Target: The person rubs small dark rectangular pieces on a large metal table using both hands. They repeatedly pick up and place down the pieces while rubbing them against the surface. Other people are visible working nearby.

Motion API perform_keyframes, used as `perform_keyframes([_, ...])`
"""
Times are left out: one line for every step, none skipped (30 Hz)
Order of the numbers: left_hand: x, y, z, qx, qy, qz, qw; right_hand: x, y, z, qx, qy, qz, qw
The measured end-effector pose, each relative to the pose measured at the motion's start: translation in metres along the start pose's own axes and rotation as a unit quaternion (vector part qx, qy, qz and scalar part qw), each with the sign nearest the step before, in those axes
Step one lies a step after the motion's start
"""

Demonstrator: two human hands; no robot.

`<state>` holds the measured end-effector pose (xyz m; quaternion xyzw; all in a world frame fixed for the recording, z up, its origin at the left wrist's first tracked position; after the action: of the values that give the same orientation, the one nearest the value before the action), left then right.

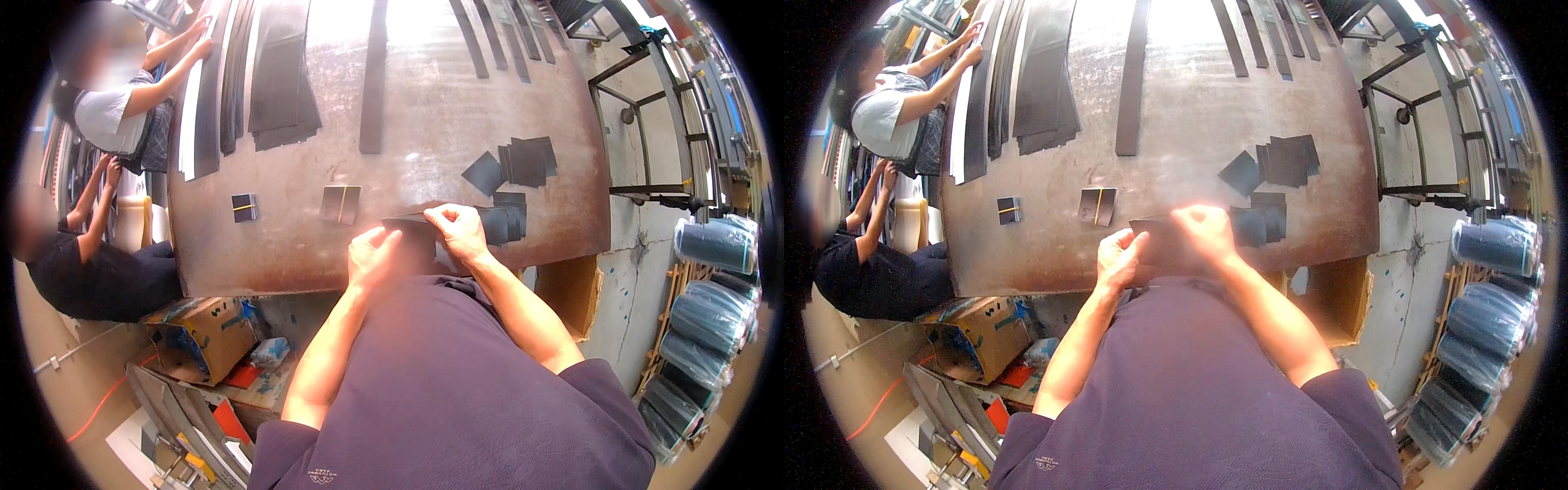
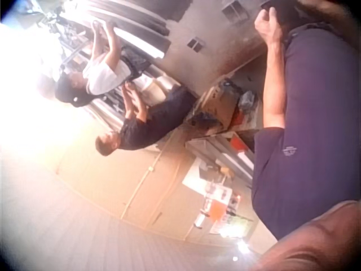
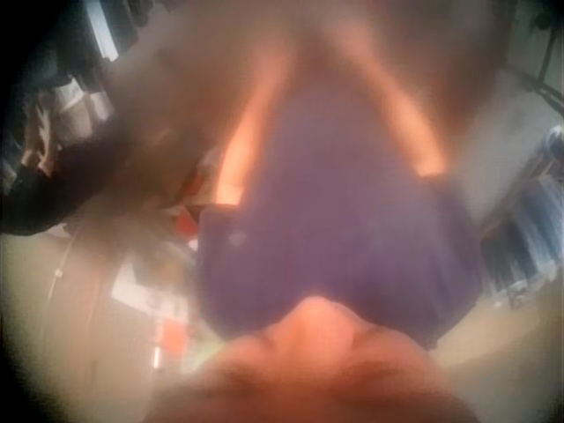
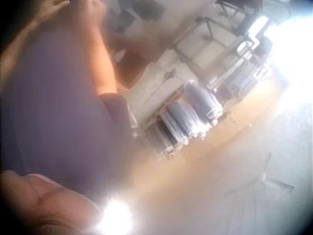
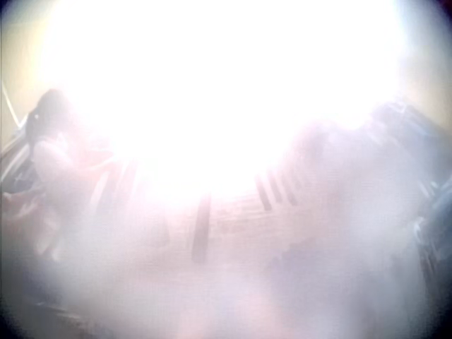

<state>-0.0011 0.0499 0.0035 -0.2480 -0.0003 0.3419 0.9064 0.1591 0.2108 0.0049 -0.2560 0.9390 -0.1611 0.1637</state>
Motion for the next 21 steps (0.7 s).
perform_keyframes([0.001, 0.000, -0.003, -0.002, -0.005, -0.004, 1.000, 0.002, 0.001, -0.001, -0.024, 0.001, -0.001, 1.000])
perform_keyframes([0.002, 0.000, -0.005, -0.003, -0.009, -0.009, 1.000, 0.003, 0.002, -0.002, -0.048, 0.002, -0.002, 0.999])
perform_keyframes([0.002, 0.000, -0.006, -0.004, -0.015, -0.008, 1.000, 0.002, 0.001, -0.002, -0.065, -0.013, 0.003, 0.998])
perform_keyframes([0.002, -0.002, -0.005, -0.006, -0.021, -0.007, 1.000, 0.002, 0.000, -0.008, -0.082, -0.028, 0.008, 0.996])
perform_keyframes([0.002, -0.003, -0.003, -0.007, -0.027, -0.006, 1.000, 0.002, -0.001, -0.009, -0.094, -0.032, 0.013, 0.995])
perform_keyframes([0.001, -0.003, -0.002, -0.005, -0.024, -0.006, 1.000, 0.002, -0.002, -0.011, -0.107, -0.036, 0.018, 0.993])
perform_keyframes([0.001, -0.004, 0.000, -0.004, -0.020, -0.005, 1.000, 0.003, -0.002, -0.011, -0.116, -0.027, 0.024, 0.993])
perform_keyframes([0.000, -0.004, 0.004, -0.002, -0.017, -0.005, 1.000, 0.003, -0.002, -0.007, -0.096, -0.013, 0.022, 0.995])
perform_keyframes([-0.002, -0.006, 0.007, -0.005, -0.015, 0.003, 1.000, 0.003, -0.003, -0.003, -0.076, 0.001, 0.020, 0.997])
perform_keyframes([-0.003, -0.010, 0.016, -0.009, -0.014, 0.011, 1.000, 0.003, -0.005, -0.002, -0.027, 0.019, 0.009, 0.999])
perform_keyframes([-0.004, -0.010, 0.017, -0.013, -0.012, 0.014, 1.000, 0.004, -0.006, 0.003, -0.004, 0.028, 0.000, 1.000])
perform_keyframes([-0.005, -0.010, 0.019, -0.016, -0.011, 0.018, 1.000, 0.006, -0.006, 0.008, 0.019, 0.036, -0.008, 0.999])
perform_keyframes([-0.005, -0.010, 0.016, -0.019, -0.009, 0.016, 1.000, 0.007, -0.005, 0.013, 0.017, 0.033, -0.013, 0.999])
perform_keyframes([-0.005, -0.010, 0.016, -0.022, -0.008, 0.014, 1.000, 0.007, -0.005, 0.018, 0.015, 0.031, -0.017, 0.999])
perform_keyframes([-0.004, -0.011, 0.017, -0.023, -0.007, 0.013, 1.000, 0.006, -0.004, 0.021, 0.006, 0.030, -0.018, 0.999])
perform_keyframes([-0.004, -0.012, 0.020, -0.024, -0.006, 0.012, 1.000, 0.005, -0.003, 0.019, -0.004, 0.029, -0.017, 0.999])
perform_keyframes([-0.003, -0.012, 0.020, -0.024, -0.007, 0.012, 1.000, 0.005, -0.003, 0.017, -0.013, 0.029, -0.017, 0.999])
perform_keyframes([-0.003, -0.012, 0.020, -0.024, -0.008, 0.011, 1.000, 0.004, -0.003, 0.015, -0.016, 0.031, -0.015, 0.999])
perform_keyframes([-0.003, -0.011, 0.018, -0.024, -0.011, 0.011, 1.000, 0.004, -0.004, 0.013, -0.019, 0.034, -0.013, 0.999])
perform_keyframes([-0.004, -0.011, 0.018, -0.025, -0.012, 0.012, 1.000, 0.004, -0.005, 0.009, -0.023, 0.036, -0.011, 0.999])
perform_keyframes([-0.004, -0.011, 0.017, -0.027, -0.014, 0.014, 0.999, 0.004, -0.006, 0.008, -0.008, 0.043, -0.014, 0.999])
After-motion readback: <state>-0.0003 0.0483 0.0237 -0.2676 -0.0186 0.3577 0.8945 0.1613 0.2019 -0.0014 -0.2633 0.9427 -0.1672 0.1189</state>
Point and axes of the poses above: each hand's wrist, its own y-axis towards the middle knuckle, its own x-axis out of the palm, z = x × y, the point moved 10 cm from there along y, towards the middle knuckle, and after that the axes turned 7 degrees about z, right-handed, at the moved point
